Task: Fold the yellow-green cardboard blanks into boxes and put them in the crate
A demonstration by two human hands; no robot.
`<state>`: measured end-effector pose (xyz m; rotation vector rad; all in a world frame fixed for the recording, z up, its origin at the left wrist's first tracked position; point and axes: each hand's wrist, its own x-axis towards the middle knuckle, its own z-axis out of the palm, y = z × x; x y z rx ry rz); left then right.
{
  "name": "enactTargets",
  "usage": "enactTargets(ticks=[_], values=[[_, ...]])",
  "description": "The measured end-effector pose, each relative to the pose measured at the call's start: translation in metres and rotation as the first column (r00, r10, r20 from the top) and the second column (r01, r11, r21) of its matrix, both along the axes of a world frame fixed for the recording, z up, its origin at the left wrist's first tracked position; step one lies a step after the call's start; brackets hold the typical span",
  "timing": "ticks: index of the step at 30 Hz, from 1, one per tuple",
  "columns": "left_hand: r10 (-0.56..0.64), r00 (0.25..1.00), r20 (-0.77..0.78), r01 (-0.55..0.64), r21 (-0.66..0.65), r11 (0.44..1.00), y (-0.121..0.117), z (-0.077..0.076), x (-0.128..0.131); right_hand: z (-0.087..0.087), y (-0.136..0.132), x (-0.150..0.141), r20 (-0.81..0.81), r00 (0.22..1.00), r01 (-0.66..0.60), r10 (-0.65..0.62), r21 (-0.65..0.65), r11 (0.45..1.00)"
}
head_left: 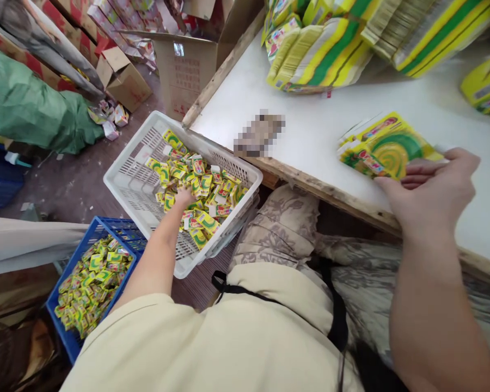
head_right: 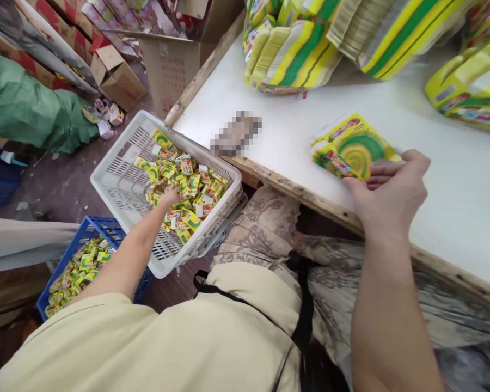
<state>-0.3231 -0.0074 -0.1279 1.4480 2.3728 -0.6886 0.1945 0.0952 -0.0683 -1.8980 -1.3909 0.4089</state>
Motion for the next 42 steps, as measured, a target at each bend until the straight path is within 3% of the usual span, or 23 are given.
enactTargets(ticks=[3, 6, 8, 11, 14, 16, 18, 20, 21, 23, 26, 32, 35, 39, 42], values=[[-0.023, 0.991, 0.129, 0.037, -0.107, 0.994, -0.037, -0.012, 0.028, 0.001, 0.002, -0.001, -0.048, 0.999, 0.014, -0.013, 0.016, 1.000], [-0.037, 0.978, 0.206, 0.059, -0.103, 0.993, -0.056, -0.004, 0.039, 0.005, 0.004, -0.001, -0.133, 0.991, 0.024, -0.014, 0.073, 0.997], [-0.039, 0.972, 0.233, 0.052, -0.050, 0.997, -0.054, 0.016, 0.036, 0.009, 0.006, 0.000, -0.198, 0.980, 0.067, -0.033, 0.168, 0.984], [-0.077, 0.959, 0.274, 0.056, 0.083, 0.995, -0.038, 0.063, 0.034, 0.022, 0.003, -0.002, -0.264, 0.963, 0.142, -0.052, 0.333, 0.932], [-0.244, 0.862, 0.444, 0.117, 0.295, 0.948, -0.020, 0.110, 0.069, 0.047, -0.019, -0.020, -0.299, 0.949, 0.045, 0.099, 0.439, 0.897], [-0.509, 0.482, 0.713, 0.017, 0.573, 0.819, -0.010, 0.132, 0.117, 0.065, -0.043, -0.043, -0.321, 0.901, -0.125, 0.291, 0.450, 0.884], [-0.648, 0.140, 0.749, -0.152, 0.663, 0.733, 0.000, 0.144, 0.177, 0.077, -0.069, -0.069, -0.370, 0.812, -0.259, 0.452, 0.465, 0.847], [-0.678, -0.075, 0.731, -0.358, 0.615, 0.702, 0.009, 0.149, 0.237, 0.079, -0.091, -0.090, -0.418, 0.719, -0.390, 0.555, 0.418, 0.820], [-0.657, -0.172, 0.733, -0.438, 0.541, 0.718, 0.012, 0.149, 0.263, 0.077, -0.098, -0.096, -0.447, 0.680, -0.445, 0.581, 0.379, 0.811], [-0.618, -0.291, 0.731, -0.576, 0.382, 0.723, 0.018, 0.150, 0.303, 0.071, -0.108, -0.099, -0.509, 0.649, -0.422, 0.566, 0.379, 0.824], [-0.581, -0.311, 0.752, -0.718, 0.214, 0.662, 0.025, 0.152, 0.330, 0.069, -0.115, -0.088, -0.550, 0.627, -0.389, 0.552, 0.394, 0.833], [-0.569, -0.318, 0.759, -0.813, 0.091, 0.575, 0.029, 0.151, 0.328, 0.077, -0.128, -0.086, -0.521, 0.591, -0.539, 0.615, 0.312, 0.782], [-0.582, -0.270, 0.767, -0.828, 0.123, 0.547, 0.023, 0.147, 0.331, 0.068, -0.124, -0.086, -0.530, 0.624, -0.506, 0.575, 0.287, 0.814], [-0.583, -0.161, 0.796, -0.772, 0.267, 0.577, 0.015, 0.136, 0.332, 0.053, -0.115, -0.072, -0.627, 0.638, -0.364, 0.447, 0.266, 0.892], [-0.582, -0.106, 0.806, -0.748, 0.322, 0.581, 0.014, 0.126, 0.326, 0.053, -0.112, -0.058, -0.644, 0.670, -0.249, 0.368, 0.272, 0.930]])
